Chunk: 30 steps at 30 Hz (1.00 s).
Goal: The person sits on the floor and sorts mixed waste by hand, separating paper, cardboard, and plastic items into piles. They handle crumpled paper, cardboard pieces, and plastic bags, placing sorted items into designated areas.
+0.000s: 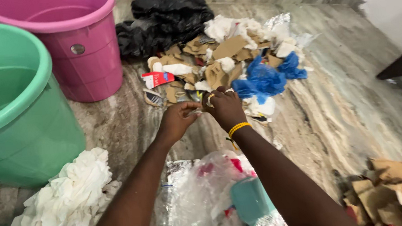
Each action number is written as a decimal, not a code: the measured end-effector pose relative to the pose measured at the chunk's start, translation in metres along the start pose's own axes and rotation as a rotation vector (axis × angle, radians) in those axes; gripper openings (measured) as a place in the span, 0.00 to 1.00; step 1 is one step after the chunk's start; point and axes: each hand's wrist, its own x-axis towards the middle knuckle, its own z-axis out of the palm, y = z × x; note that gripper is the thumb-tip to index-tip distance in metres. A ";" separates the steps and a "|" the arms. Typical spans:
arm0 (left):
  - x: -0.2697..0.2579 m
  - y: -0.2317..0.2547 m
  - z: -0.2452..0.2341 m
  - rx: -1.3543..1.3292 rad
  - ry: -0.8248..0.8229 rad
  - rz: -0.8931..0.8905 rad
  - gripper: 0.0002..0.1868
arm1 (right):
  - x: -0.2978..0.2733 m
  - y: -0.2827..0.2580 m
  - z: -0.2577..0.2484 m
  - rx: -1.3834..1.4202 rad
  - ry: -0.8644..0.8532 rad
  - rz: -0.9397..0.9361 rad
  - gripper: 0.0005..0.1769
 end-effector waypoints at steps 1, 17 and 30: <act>-0.001 0.012 0.005 0.005 0.014 0.014 0.13 | -0.005 -0.001 -0.012 0.136 0.001 0.060 0.12; -0.066 0.142 0.236 -0.120 0.041 -0.043 0.06 | -0.171 0.067 -0.242 0.823 -0.066 0.531 0.11; -0.113 0.185 0.447 -0.240 -0.332 -0.295 0.13 | -0.343 0.156 -0.406 0.787 -0.163 0.720 0.13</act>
